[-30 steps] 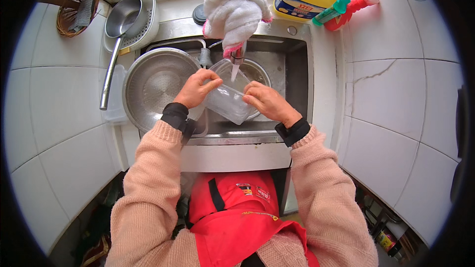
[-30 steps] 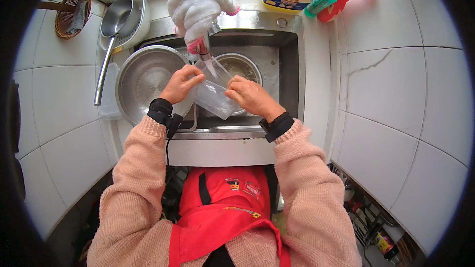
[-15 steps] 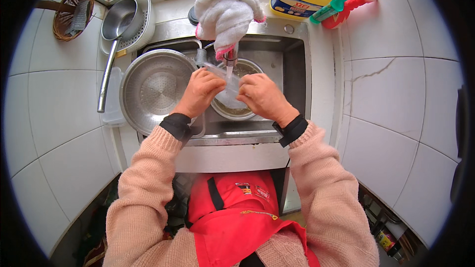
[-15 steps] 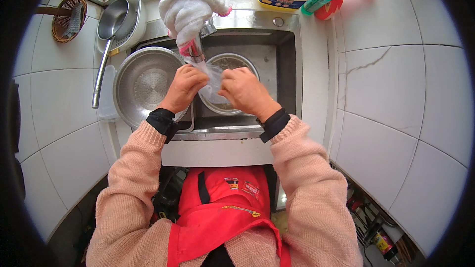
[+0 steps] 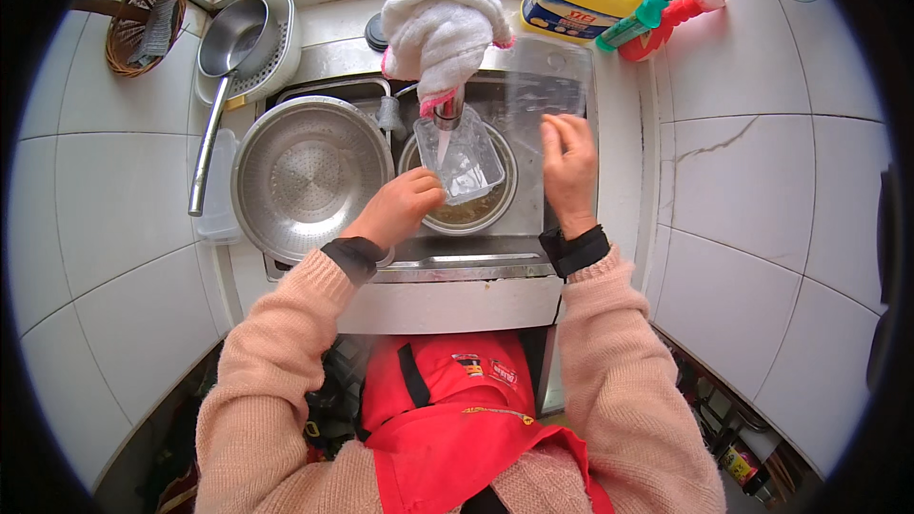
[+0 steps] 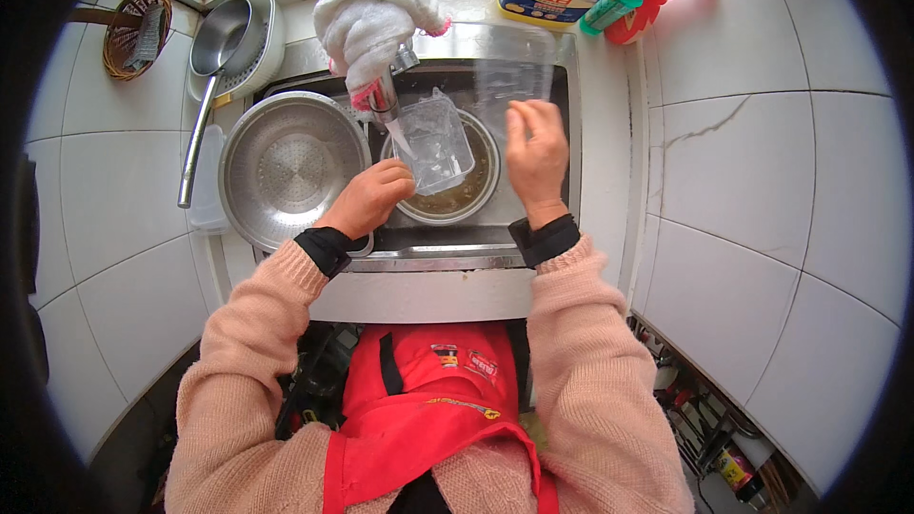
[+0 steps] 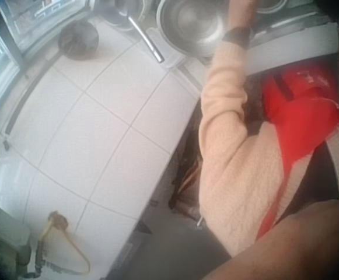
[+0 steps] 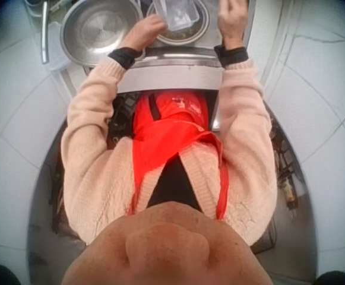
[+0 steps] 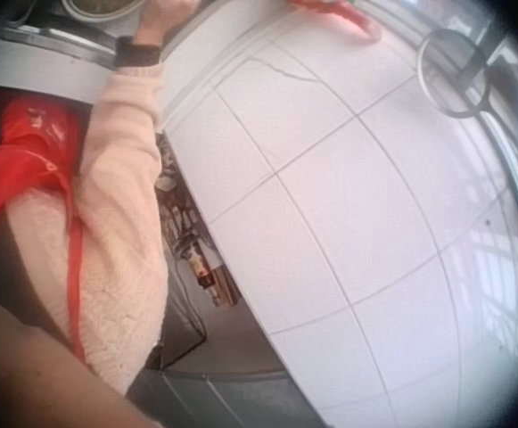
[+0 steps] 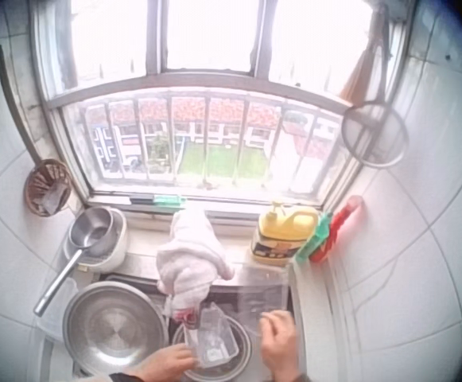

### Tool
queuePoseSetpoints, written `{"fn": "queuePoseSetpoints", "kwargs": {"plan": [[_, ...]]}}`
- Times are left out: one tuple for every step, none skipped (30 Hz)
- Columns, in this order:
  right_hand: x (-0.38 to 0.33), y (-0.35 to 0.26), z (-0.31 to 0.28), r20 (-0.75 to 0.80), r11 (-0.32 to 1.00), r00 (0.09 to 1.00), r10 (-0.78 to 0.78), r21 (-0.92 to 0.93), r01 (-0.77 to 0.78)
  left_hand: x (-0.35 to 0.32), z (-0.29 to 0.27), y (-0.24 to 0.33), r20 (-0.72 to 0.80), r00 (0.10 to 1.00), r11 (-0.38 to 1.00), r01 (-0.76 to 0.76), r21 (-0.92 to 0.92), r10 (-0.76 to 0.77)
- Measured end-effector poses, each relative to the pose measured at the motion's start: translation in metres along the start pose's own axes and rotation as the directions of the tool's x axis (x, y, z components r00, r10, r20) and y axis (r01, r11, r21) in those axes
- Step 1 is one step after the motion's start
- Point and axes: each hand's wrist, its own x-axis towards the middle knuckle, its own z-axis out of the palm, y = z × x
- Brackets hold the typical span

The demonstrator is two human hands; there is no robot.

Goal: The person washes a clear plastic container and its lid under running water at the sink, then moves to the stove to stir-fry food in a wok using a spatula. The person also retrieves a container from the refrigerator and places it on the counter.

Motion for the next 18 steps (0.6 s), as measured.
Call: {"fn": "queuePoseSetpoints", "kwargs": {"plan": [[0.0,0.005,-0.001,0.113,0.996,0.992,0.061,-0.064,-0.054,-0.003,0.003,-0.001,-0.027,1.0,1.0,-0.003,0.029,0.004],[-0.002,0.009,0.0,0.22,0.982,0.962,0.159,-0.135,-0.131,-0.006,0.005,-0.002,-0.049,0.999,0.998,-0.006,0.056,0.009],[-0.004,0.013,0.0,0.295,0.946,0.912,0.285,-0.239,-0.218,-0.008,0.007,-0.003,-0.07,0.997,0.997,-0.011,0.082,0.017],[-0.01,0.014,0.006,0.422,0.929,0.842,0.335,-0.295,-0.222,-0.008,0.009,-0.005,-0.071,0.997,0.996,-0.007,0.09,0.014],[-0.016,0.015,0.01,0.551,0.931,0.757,0.351,-0.287,-0.223,-0.009,0.01,-0.005,-0.071,0.997,0.995,-0.003,0.098,0.01],[-0.023,0.015,0.015,0.675,0.932,0.643,0.361,-0.281,-0.228,-0.01,0.011,-0.005,-0.078,0.996,0.994,-0.021,0.109,0.03],[-0.031,0.014,0.02,0.643,0.947,0.708,0.291,-0.298,-0.119,-0.01,0.012,-0.003,-0.067,0.997,0.99,-0.034,0.138,0.044],[-0.039,0.012,0.025,0.616,0.957,0.766,0.184,-0.289,0.003,-0.009,0.012,-0.001,-0.061,0.995,0.983,-0.069,0.172,0.081],[-0.047,0.009,0.028,0.614,0.943,0.778,0.133,-0.319,0.09,-0.007,0.012,0.003,-0.069,0.989,0.969,-0.113,0.219,0.13],[-0.053,0.006,0.03,0.559,0.931,0.825,0.083,-0.338,0.136,-0.006,0.012,0.009,-0.051,0.996,0.969,-0.06,0.238,0.074],[-0.059,0.003,0.031,0.529,0.908,0.843,0.096,-0.394,0.144,-0.005,0.014,0.017,-0.05,0.998,0.963,-0.018,0.267,0.033],[-0.064,0.0,0.031,0.49,0.88,0.865,0.106,-0.452,0.148,-0.002,0.019,0.026,-0.05,0.999,0.956,0.025,0.292,-0.011],[-0.067,-0.004,0.031,0.485,0.849,0.871,0.076,-0.49,0.198,0.005,0.024,0.031,-0.159,0.984,0.973,0.118,0.2,-0.087],[-0.07,-0.007,0.031,0.526,0.84,0.849,0.059,-0.486,0.243,0.017,0.033,0.032,-0.139,0.918,0.927,0.374,-0.014,-0.372],[-0.071,-0.011,0.031,0.547,0.82,0.835,0.049,-0.5,0.28,0.031,0.042,0.03,-0.078,0.788,0.781,0.582,-0.227,-0.61],[-0.073,-0.014,0.03,0.571,0.799,0.82,0.039,-0.511,0.317,0.042,0.05,0.025,0.006,0.632,0.569,0.702,-0.428,-0.775],[-0.075,-0.017,0.028,0.575,0.789,0.818,0.018,-0.511,0.342,0.051,0.055,0.016,0.104,0.546,0.408,0.727,-0.552,-0.832],[-0.076,-0.02,0.026,0.581,0.778,0.814,-0.003,-0.511,0.367,0.058,0.061,0.006,0.182,0.485,0.253,0.697,-0.671,-0.855]]}}
